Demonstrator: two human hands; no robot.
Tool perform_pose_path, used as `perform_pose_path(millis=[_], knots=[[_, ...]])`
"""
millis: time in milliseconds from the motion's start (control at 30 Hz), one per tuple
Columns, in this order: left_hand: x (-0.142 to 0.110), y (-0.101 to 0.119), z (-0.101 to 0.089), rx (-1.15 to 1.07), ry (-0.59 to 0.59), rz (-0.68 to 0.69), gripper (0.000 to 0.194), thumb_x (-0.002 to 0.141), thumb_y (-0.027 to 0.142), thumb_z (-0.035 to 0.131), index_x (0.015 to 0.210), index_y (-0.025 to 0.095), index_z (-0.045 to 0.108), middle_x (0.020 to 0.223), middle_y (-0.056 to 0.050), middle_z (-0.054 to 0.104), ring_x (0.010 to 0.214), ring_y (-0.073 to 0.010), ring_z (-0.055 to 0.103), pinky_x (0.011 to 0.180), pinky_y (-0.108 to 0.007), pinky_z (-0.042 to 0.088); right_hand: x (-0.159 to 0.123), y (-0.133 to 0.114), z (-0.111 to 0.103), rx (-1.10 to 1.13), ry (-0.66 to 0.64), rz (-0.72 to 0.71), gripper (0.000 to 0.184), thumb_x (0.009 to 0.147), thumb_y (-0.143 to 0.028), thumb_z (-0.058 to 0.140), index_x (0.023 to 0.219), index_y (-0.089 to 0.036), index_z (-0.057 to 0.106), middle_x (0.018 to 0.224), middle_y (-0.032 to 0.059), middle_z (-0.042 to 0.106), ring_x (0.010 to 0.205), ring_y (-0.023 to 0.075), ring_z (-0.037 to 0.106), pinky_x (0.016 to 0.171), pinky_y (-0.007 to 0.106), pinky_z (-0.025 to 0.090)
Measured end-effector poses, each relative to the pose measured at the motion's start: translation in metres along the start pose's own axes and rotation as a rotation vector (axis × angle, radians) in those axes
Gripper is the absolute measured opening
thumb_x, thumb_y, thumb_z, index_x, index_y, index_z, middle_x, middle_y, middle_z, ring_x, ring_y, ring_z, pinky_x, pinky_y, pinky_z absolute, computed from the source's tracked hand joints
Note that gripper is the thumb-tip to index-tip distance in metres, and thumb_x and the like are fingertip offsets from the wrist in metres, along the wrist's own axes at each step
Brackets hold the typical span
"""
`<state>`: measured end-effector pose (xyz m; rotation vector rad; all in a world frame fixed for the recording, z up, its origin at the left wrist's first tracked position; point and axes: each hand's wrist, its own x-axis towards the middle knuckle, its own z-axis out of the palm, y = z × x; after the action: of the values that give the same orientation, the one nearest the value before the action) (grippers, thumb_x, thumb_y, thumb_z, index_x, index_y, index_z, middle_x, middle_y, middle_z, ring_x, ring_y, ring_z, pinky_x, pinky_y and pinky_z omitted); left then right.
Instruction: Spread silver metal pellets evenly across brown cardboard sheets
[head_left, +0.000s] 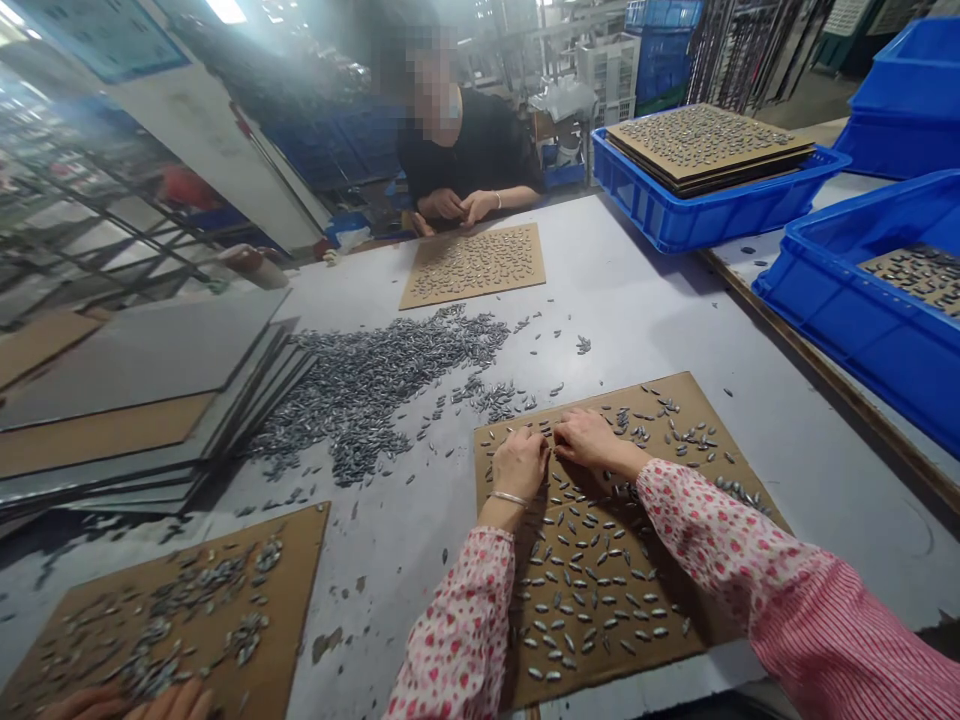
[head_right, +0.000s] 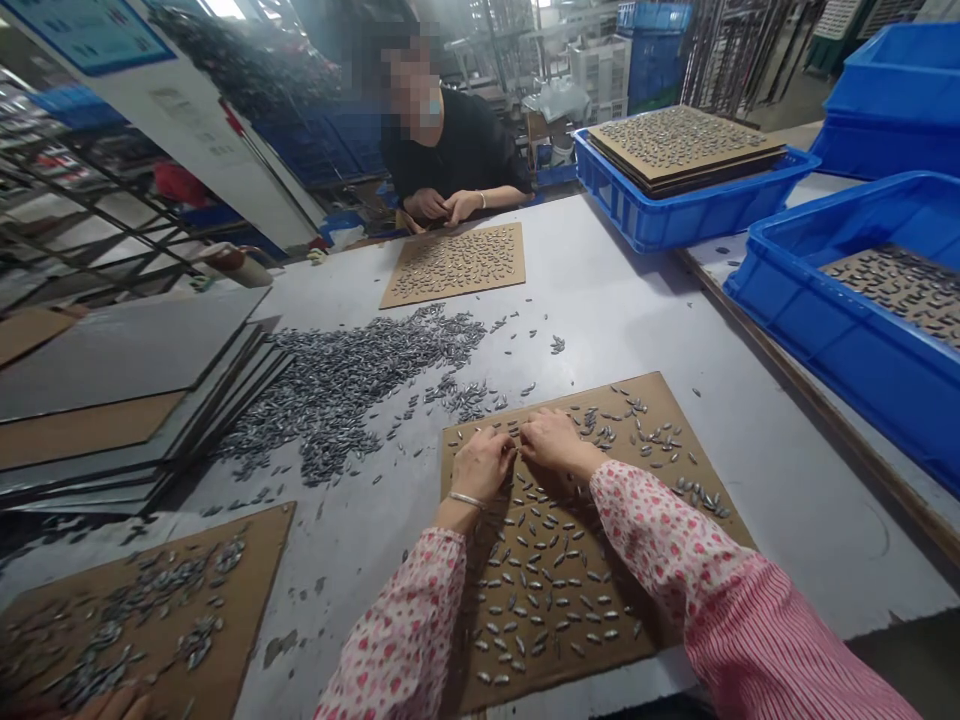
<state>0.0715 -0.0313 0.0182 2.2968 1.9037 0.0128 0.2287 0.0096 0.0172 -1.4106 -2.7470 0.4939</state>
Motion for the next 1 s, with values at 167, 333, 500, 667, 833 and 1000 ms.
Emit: perform_pose_path(millis=[167,333,500,667,833,1000], knots=[[-0.004,-0.004,0.002,-0.070,0.054,-0.013,0.018,0.089,0.030,0.049,0.094,0.023,0.064,0.098,-0.006,0.060,0.096,-0.0195,0.054,0.076,-0.028,0.042,0.002,-0.006,-0.001,-0.025,0.053,-0.014,0.025,0.091,-0.030,0.048,0.092,-0.016,0.068,0.097,0.0110,0.065,0.094,0.0226,0.055,0.081,0.032,0.038],[-0.011,-0.009,-0.002,-0.192,0.075,-0.082,0.017,0.087,0.027,0.052,0.096,0.023,0.065,0.097,-0.005,0.062,0.094,-0.0179,0.056,0.077,-0.027,0.043,-0.002,-0.010,0.005,-0.027,0.106,-0.106,0.024,0.091,-0.028,0.048,0.092,-0.016,0.069,0.098,0.0109,0.065,0.097,0.0224,0.053,0.084,0.033,0.035],[-0.015,-0.008,-0.007,-0.208,0.037,-0.071,0.017,0.086,0.026,0.053,0.096,0.023,0.066,0.096,-0.005,0.062,0.094,-0.0174,0.057,0.076,-0.027,0.042,-0.009,-0.002,0.002,0.078,0.093,-0.045,0.022,0.091,-0.030,0.051,0.095,-0.019,0.069,0.096,0.0078,0.064,0.096,0.0202,0.053,0.080,0.030,0.036],[-0.009,-0.002,-0.005,-0.158,0.027,-0.069,0.017,0.088,0.027,0.051,0.095,0.024,0.066,0.096,-0.005,0.061,0.096,-0.0179,0.055,0.078,-0.027,0.042,-0.013,0.007,0.004,0.090,0.085,-0.018,0.019,0.089,-0.032,0.055,0.096,-0.021,0.069,0.096,0.0063,0.062,0.096,0.0192,0.052,0.080,0.029,0.036],[-0.006,0.000,0.000,-0.120,0.064,-0.052,0.020,0.090,0.027,0.047,0.092,0.023,0.066,0.096,-0.005,0.061,0.095,-0.0182,0.055,0.077,-0.028,0.041,-0.013,0.000,0.010,0.014,0.059,-0.037,0.019,0.085,-0.033,0.059,0.095,-0.021,0.069,0.097,0.0075,0.062,0.097,0.0220,0.051,0.080,0.031,0.037],[-0.005,0.002,-0.002,-0.129,0.061,-0.055,0.021,0.091,0.029,0.045,0.095,0.023,0.065,0.098,-0.006,0.062,0.097,-0.0184,0.055,0.079,-0.028,0.041,-0.016,-0.004,0.006,0.034,0.034,-0.066,0.018,0.087,-0.030,0.056,0.096,-0.020,0.068,0.097,0.0076,0.063,0.095,0.0210,0.051,0.080,0.031,0.036]])
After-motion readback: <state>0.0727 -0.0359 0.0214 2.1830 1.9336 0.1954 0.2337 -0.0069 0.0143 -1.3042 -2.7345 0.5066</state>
